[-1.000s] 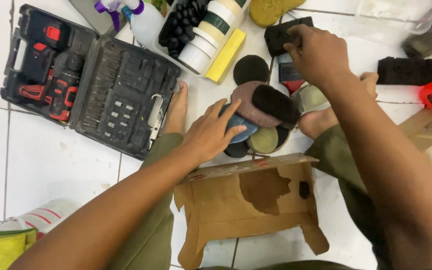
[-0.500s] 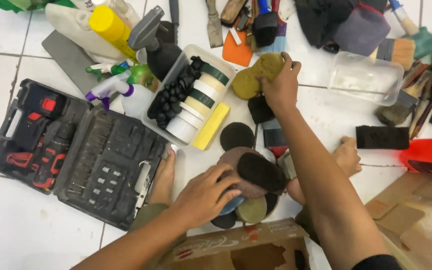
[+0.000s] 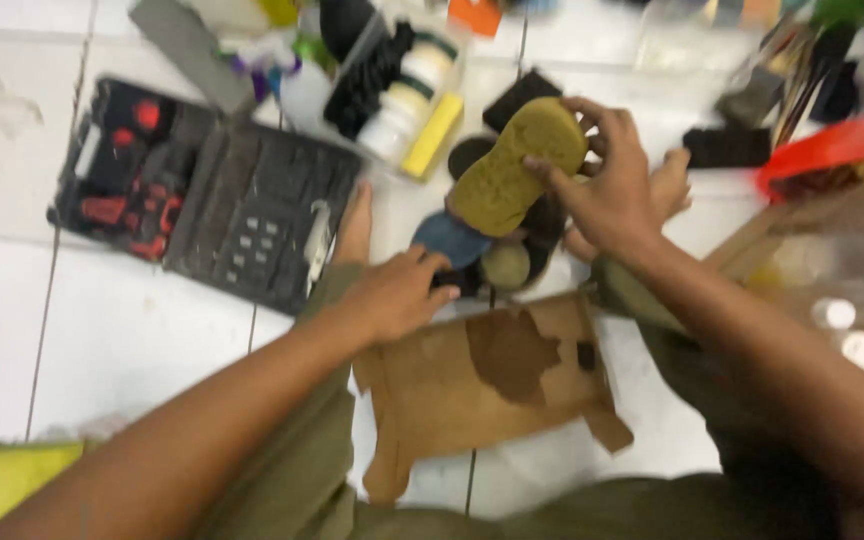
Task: The person sits on a tiled floor and organizes various tools and supplies. They pick up items such as a scraper, pliers, and a hammer, placing them into a wooden crate. They also sort through a cardboard box containing sanding discs and sponges, arranging them neatly.
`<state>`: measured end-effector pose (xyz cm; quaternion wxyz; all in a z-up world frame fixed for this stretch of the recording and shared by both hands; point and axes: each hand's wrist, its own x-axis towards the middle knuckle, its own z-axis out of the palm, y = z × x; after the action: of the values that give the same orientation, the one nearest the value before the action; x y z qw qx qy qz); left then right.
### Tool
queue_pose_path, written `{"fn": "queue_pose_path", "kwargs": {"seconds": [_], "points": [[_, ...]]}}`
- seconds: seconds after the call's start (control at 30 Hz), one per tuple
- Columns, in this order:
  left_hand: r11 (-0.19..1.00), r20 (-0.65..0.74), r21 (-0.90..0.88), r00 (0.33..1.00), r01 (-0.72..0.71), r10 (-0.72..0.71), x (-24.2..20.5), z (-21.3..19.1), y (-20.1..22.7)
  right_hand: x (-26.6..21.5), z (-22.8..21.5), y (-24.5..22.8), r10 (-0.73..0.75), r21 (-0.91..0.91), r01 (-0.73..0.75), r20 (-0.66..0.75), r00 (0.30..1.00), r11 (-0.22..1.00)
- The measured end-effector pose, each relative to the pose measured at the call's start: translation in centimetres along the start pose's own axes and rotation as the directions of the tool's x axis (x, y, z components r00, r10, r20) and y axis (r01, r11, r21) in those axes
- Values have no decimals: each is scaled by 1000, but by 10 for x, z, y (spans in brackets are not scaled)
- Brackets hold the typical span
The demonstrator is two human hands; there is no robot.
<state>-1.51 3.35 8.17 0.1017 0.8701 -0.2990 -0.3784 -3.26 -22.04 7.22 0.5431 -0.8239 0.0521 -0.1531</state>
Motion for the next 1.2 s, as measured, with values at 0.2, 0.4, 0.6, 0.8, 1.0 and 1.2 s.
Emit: {"fn": "queue_pose_path", "kwargs": {"seconds": [0.2,0.4,0.6,0.8,1.0,1.2], "points": [[981,88,-184,995,61,-45,5,77,-23,-118,7,-36,334,-129,-316,163,928,940],[981,-41,-171,996,-87,81,-12,84,-17,-185,34,-9,526,64,-542,173,833,838],[940,-81,220,956,-260,283,-12,83,-17,-198,35,20,624,66,-667,294,724,742],[803,0,497,925,-329,379,3,106,-37,-187,19,41,635,-112,-687,511,579,718],[896,-82,301,927,-326,365,4,85,-18,-186,34,62,651,-298,-585,452,610,754],[755,-313,654,887,-58,340,57,53,-34,-185,34,71,706,-555,-462,387,593,692]]}}
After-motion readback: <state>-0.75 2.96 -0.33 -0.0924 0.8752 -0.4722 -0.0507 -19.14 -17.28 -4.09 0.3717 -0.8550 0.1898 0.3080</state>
